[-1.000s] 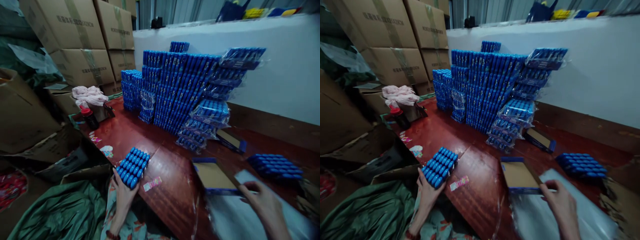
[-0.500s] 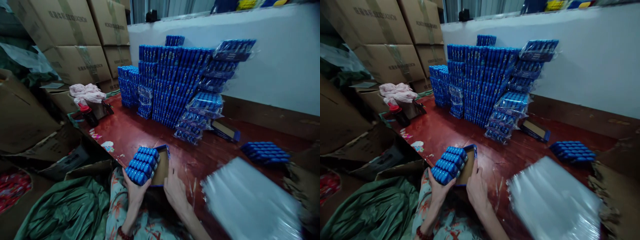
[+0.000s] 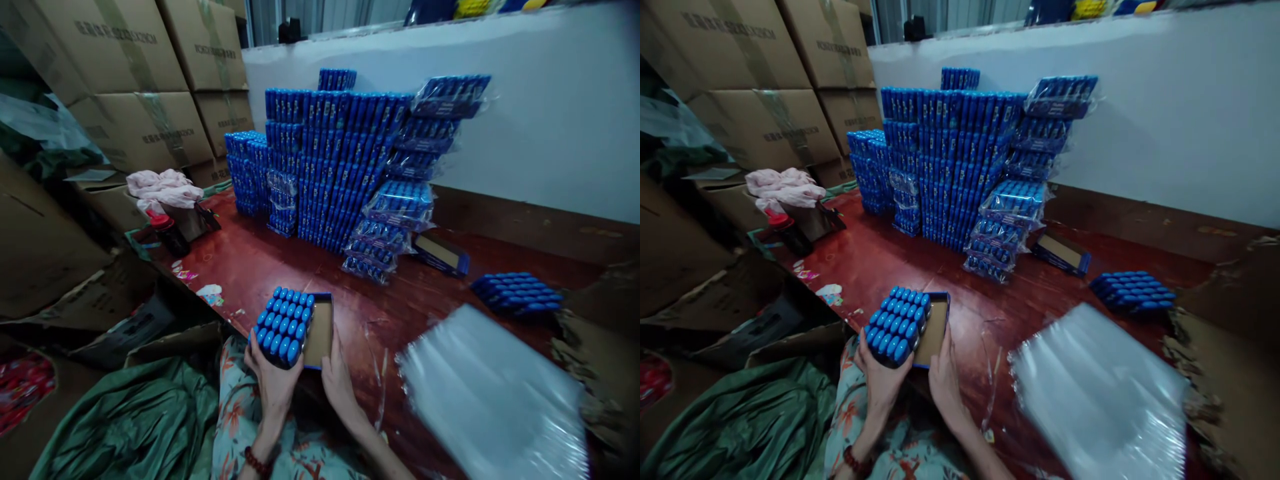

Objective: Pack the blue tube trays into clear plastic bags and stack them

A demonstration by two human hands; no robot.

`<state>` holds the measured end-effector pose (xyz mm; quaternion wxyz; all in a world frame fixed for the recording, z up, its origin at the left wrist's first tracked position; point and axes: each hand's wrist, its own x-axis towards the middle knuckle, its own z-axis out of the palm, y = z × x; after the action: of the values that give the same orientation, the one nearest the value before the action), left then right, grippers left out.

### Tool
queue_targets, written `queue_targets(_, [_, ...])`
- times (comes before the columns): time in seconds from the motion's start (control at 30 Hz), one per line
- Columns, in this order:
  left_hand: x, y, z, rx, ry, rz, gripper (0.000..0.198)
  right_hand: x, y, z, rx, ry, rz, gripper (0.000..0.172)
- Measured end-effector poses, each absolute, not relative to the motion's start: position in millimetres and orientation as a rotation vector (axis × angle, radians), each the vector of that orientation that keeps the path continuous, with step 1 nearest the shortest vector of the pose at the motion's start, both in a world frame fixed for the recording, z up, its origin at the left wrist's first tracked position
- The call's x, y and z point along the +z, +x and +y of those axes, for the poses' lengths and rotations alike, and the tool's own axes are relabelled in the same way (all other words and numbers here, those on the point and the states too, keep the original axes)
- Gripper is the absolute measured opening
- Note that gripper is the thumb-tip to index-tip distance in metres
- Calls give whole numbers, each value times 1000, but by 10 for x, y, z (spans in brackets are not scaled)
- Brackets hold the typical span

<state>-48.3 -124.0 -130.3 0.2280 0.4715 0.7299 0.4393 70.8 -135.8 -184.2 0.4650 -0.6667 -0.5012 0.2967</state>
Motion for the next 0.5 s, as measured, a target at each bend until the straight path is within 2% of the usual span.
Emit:
queue_targets(0.27, [-1236,-415,-1284,1129,1520,1994,102,-2090,572,-1468,1056,-1451,-986,71])
queue_targets(0.5, [-1238,-420,-1446,1323,1820,1913,89,-1983,587,-1432,1155,-1334,-908,80])
